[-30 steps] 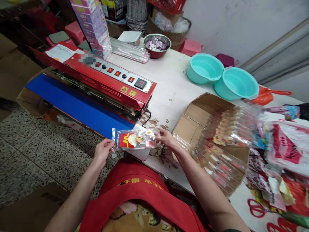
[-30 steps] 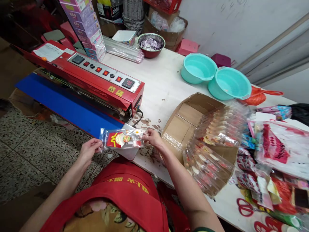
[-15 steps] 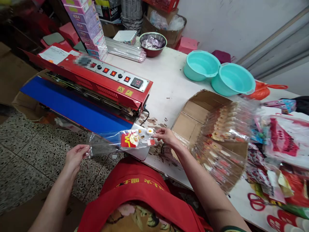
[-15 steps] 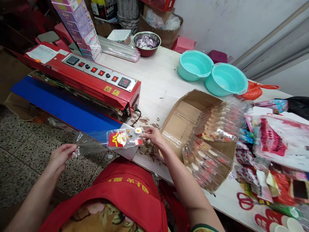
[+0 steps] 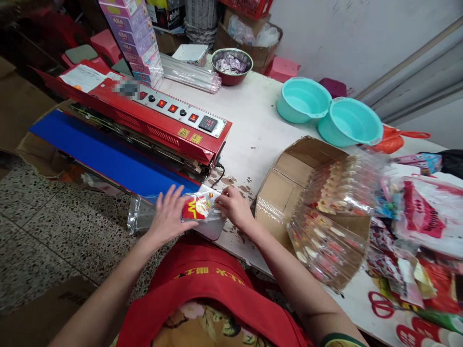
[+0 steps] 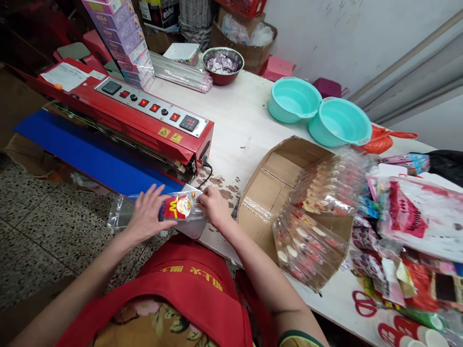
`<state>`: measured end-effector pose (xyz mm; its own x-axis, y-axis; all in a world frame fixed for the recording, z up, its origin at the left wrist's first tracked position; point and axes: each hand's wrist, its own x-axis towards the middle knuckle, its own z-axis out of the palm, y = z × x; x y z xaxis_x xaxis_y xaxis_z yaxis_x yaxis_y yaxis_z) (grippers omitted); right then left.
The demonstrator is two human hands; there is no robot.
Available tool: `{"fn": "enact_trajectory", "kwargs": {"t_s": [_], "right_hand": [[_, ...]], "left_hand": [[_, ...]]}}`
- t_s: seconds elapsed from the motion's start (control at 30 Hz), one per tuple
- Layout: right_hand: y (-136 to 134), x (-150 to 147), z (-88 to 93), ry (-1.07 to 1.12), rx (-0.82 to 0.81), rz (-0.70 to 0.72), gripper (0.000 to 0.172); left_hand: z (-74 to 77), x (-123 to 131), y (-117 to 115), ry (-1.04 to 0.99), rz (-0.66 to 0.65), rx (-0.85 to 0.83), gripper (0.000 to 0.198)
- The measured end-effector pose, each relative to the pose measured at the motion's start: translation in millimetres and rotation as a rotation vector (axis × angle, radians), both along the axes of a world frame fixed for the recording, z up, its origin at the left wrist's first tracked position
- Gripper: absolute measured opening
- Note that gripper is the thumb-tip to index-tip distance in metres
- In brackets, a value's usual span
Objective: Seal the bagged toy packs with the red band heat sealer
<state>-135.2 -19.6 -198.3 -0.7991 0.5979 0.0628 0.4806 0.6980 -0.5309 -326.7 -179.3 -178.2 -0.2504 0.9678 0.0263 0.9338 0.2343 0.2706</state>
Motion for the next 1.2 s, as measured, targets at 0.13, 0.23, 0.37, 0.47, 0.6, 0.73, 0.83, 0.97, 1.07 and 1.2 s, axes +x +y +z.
{"fn": "enact_trajectory", "kwargs": {"t_s": [0.13,0.23,0.37,0.47,0.6,0.73,0.83,0.97,1.07,1.2], "right_hand": [[2,-4,-1.6,0.061,-0.128,0.03,0.006],[12,17,-5.1,0.328,-0.456,-0.183,0.013],[18,42,-9.7,0.51,-0.836,-0.398,0.037],[11,42,-16.5,0.565,-0.852,-0.434,0.033],[0,31,-32.4,0.55,-0.531,-0.455,0.025],[-3,32,-46.3,0.466,-0.354,-0.474,0.021],[-5,36,-44.9,0.458,-0.365,-0.505,0.029],[-15,28,-28.8,0.431,-0.108,-0.423,0.027],[-26,11,-18.9,0.325,0.026,-0.303,0.015],[-35,-12,-14.0,0.12,0.08,-0.235,0.017]], "left_hand": [[-13.0,16,20,0.014,-0.145,-0.072,0.071],[-17.1,13,19,0.01,-0.151,-0.067,0.071],[-17.1,11,18,-0.011,-0.143,-0.065,0.069],[-17.3,11,19,-0.003,-0.148,-0.068,0.069],[-18.7,11,19,0.007,-0.159,-0.074,0.069],[-18.5,10,18,-0.001,-0.154,-0.075,0.071],[-17.3,11,18,-0.001,-0.147,-0.083,0.07],[-17.1,12,18,0.004,-0.149,-0.084,0.07],[-18.5,11,18,0.013,-0.152,-0.081,0.07],[-19.1,12,17,0.043,-0.156,-0.092,0.072]]}}
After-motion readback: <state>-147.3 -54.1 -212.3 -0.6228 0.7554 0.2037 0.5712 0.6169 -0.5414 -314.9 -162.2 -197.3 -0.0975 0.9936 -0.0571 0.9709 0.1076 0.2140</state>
